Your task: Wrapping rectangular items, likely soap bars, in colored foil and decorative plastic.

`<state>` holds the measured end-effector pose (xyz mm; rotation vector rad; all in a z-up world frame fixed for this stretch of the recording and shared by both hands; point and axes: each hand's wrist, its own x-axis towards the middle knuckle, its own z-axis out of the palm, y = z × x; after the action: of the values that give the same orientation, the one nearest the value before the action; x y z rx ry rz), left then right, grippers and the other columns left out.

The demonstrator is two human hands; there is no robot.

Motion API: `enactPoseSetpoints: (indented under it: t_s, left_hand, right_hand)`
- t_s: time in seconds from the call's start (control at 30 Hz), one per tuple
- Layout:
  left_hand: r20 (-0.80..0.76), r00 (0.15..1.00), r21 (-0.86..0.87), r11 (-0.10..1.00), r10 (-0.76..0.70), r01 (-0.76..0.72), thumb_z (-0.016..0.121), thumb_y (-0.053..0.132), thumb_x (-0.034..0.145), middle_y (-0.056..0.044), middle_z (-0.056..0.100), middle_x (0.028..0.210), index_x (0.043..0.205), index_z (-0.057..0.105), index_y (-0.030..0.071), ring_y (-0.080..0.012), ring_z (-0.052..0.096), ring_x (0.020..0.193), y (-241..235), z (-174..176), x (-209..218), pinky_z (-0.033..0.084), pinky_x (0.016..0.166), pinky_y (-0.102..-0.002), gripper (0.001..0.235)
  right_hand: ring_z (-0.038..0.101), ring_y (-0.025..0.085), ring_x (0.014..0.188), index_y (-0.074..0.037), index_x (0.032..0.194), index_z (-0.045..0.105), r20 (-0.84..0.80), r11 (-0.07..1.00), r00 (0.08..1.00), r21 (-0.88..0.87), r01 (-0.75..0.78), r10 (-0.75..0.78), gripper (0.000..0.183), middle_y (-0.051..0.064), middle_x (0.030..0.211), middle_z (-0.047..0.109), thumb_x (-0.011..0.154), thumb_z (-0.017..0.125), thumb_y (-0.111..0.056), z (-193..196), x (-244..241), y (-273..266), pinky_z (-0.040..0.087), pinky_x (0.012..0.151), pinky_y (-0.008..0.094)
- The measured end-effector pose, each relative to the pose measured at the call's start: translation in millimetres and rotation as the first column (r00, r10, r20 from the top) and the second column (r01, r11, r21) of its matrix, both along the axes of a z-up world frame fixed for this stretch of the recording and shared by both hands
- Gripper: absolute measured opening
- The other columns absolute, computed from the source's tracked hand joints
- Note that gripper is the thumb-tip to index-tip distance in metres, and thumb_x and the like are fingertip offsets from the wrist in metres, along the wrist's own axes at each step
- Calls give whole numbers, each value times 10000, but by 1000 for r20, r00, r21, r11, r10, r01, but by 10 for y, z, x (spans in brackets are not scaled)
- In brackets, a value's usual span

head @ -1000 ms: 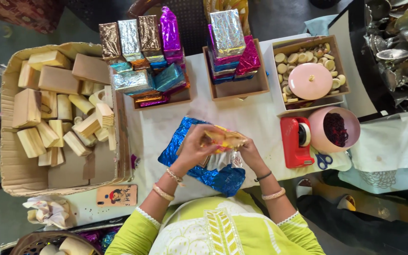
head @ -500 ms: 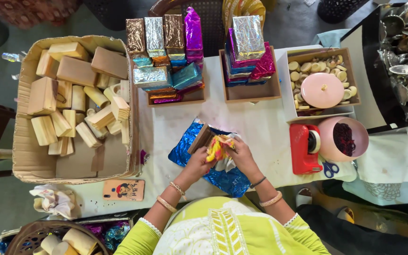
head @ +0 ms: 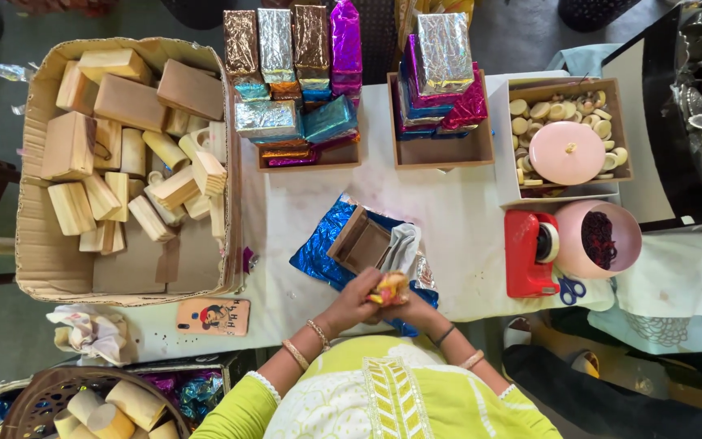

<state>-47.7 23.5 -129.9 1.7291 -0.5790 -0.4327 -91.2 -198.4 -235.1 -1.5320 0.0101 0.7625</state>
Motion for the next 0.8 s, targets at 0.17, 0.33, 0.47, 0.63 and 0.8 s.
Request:
enactPoseSetpoints:
  t_s: [0.17,0.33,0.47,0.63,0.8]
  left_hand:
    - [257,925,-16,959,279,-284,644,-45,779,-189,594,1180,1188,574,13,-387,593,1129,17,-134,142,496,983,-414,419]
    - [196,872,137,868,449,-478,702,15,826,-194,707,1124,1168,666,38,-399,653,1065,45,-401,272,535,895,-446,344]
    - [6,863,252,834,506,-491,718,70,864,-212,733,1036,1133,695,32,-413,696,987,-24,-889,315,571,793,-450,273]
    - [-65,857,120,857,511,-501,720,85,826,-217,733,1028,1177,679,31,-404,707,983,-92,-1337,302,576,794,-418,357]
    - [-169,905,116,919,391,-376,703,240,919,-198,737,1068,1163,658,5,-379,713,1000,-83,-1166,357,553,865,-417,343]
  right_hand:
    - [667,120,1050,-84,1273,616,100,998,993,14,54,-56,503,14,1173,699,799,785,-74,247,693,40,580,908,306]
    - [687,191,924,-45,1343,656,314,958,945,-286,0,93,320,115,1029,752,1046,573,-127,-181,1301,44,590,849,340]
    - [707,307,942,-18,1174,662,435,923,851,-360,-137,296,374,163,1038,735,811,736,-69,44,1585,232,572,819,378]
    - [651,403,952,-58,1014,726,674,827,573,-563,-9,466,238,165,1026,665,780,689,-46,362,1529,385,546,838,445]
    - [659,335,1011,-78,1065,700,521,705,721,-706,64,457,180,130,1100,628,920,593,-91,337,1455,423,549,851,445]
